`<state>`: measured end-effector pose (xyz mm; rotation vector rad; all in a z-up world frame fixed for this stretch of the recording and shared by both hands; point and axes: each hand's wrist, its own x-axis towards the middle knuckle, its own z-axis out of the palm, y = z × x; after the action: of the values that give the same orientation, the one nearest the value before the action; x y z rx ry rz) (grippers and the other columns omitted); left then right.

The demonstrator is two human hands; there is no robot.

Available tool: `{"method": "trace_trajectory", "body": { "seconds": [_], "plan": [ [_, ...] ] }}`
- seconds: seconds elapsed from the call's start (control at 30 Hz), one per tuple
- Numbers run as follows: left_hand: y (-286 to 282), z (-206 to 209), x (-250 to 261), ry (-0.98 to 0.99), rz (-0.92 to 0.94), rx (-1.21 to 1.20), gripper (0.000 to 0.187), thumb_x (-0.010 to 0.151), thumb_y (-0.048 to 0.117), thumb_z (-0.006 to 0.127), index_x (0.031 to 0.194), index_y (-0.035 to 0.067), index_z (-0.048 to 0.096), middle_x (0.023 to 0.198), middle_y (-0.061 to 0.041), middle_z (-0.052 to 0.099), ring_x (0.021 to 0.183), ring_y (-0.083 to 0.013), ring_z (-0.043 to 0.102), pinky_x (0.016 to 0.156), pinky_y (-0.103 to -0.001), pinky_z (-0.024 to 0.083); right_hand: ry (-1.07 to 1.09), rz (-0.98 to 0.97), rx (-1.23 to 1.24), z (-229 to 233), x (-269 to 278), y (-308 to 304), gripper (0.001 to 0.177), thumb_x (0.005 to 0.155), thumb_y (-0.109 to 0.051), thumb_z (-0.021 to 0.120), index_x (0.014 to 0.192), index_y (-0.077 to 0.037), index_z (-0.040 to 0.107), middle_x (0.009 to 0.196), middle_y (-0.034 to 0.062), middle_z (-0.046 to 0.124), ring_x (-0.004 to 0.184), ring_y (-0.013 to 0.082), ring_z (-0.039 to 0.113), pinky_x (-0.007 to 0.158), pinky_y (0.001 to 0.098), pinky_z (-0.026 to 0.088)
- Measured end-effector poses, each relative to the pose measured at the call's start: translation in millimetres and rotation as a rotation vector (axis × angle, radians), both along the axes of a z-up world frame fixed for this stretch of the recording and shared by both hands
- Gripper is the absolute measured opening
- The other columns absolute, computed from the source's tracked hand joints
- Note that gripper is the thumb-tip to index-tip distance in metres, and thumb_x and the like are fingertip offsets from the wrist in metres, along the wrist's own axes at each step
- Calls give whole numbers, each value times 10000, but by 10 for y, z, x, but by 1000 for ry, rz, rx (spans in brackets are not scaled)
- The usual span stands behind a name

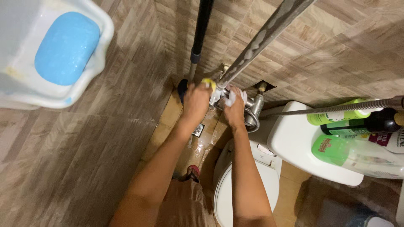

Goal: The person scrubs a vertical metal pipe in a bathroom using a yellow sponge and a cleaning spray. They apply the spray to the sponge and wipe the pipe from top to bottom, then clean the lower pipe fittings and valve area.

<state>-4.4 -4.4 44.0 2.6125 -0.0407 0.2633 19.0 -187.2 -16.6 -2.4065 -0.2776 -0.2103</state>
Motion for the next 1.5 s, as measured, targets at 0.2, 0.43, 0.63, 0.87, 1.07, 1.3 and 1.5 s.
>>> {"method": "trace_trajectory", "body": {
  "seconds": [0.2,0.43,0.63,0.87,1.07,1.3,1.5],
  "plan": [
    [-444,55,-46,139,-178,499,195,818,131,685,976,94,793,1068,-118,712,1061,-317,629,864,-466,521,8,1,164,-124,26,-24,540,948,-172,653,1451,-42,509,1496,227,523,1435,398,438,1251,490,232],
    [-659,279,-78,-32,-177,506,217,833,123,684,1019,46,765,1075,-145,723,1021,-324,677,760,-438,566,156,26,90,238,-45,72,504,918,-210,682,1395,-78,585,1351,182,606,1346,359,515,1239,468,228],
    [-16,976,-432,-56,138,-620,240,933,55,637,1146,132,719,1153,-66,731,920,-235,725,766,-373,572,68,12,100,183,-12,28,701,728,84,580,1418,-36,554,1459,222,547,1405,382,464,1238,460,246],
    [-469,1002,-225,-436,149,-714,247,876,-45,689,1109,15,633,1117,-168,618,1041,-372,662,911,-434,543,77,19,-26,17,37,0,483,870,-11,687,1344,-45,598,1408,185,606,1386,371,502,1255,463,242],
    [-428,653,-85,-154,226,-398,293,751,-27,728,1033,12,658,1127,-219,613,991,-434,644,820,-470,515,-25,39,40,-57,10,-33,672,749,35,625,1413,21,526,1443,265,536,1386,419,456,1220,480,232],
    [-559,1360,-249,-397,163,-664,269,837,23,701,1091,2,615,1108,-198,605,995,-415,651,858,-455,536,219,99,365,266,39,-31,445,903,-106,697,1323,1,597,1371,208,603,1286,339,526,1120,437,377],
    [-607,1913,-185,-644,104,-619,153,929,48,673,1049,44,579,1154,-164,559,1078,-382,627,914,-468,530,127,137,746,1034,-103,-96,383,1000,-126,621,1358,1,570,1313,120,645,1199,197,602,1073,324,465]
  ]
}}
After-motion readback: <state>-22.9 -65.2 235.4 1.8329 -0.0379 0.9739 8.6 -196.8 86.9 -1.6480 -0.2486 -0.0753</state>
